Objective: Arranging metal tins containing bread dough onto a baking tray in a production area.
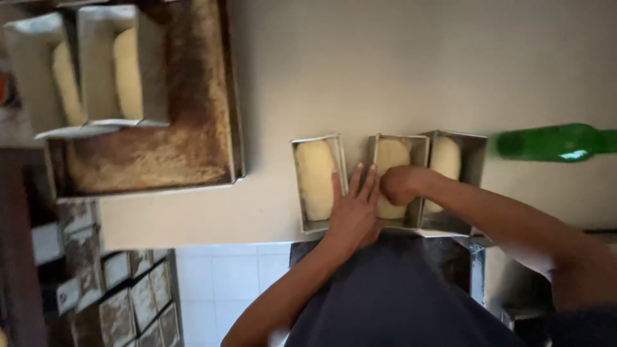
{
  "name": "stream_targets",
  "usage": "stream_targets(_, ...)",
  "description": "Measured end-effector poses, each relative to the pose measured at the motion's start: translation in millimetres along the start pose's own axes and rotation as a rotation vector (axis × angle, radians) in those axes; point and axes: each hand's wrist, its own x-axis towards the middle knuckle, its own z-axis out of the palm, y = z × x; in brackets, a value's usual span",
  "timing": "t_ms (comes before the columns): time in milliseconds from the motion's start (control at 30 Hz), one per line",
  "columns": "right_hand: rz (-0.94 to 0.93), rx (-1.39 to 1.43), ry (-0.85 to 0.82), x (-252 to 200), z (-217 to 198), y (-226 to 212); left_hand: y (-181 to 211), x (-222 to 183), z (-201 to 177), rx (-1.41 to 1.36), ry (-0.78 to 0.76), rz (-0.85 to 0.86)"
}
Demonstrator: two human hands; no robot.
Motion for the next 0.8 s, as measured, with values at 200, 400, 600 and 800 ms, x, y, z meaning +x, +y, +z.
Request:
stream_targets(200, 0.138, 0.113, 0.102, -26, 9, -52, 2, -1, -5, 0.026, -0.079, -0.007)
stream_targets(400, 0.306, 0.406, 0.405, -40, 3, -92, 1, -3, -4, 0.022, -0.063, -0.006)
stream_targets(600, 0.357, 0.799, 0.689, -13, 26, -73, -1, -3, 2, 0.043, -0.078, -0.002)
stream_targets(800, 0.386, 1.064, 0.643, -22, 0, -43, -4, 2, 1, 0.046, -0.067, 0.024)
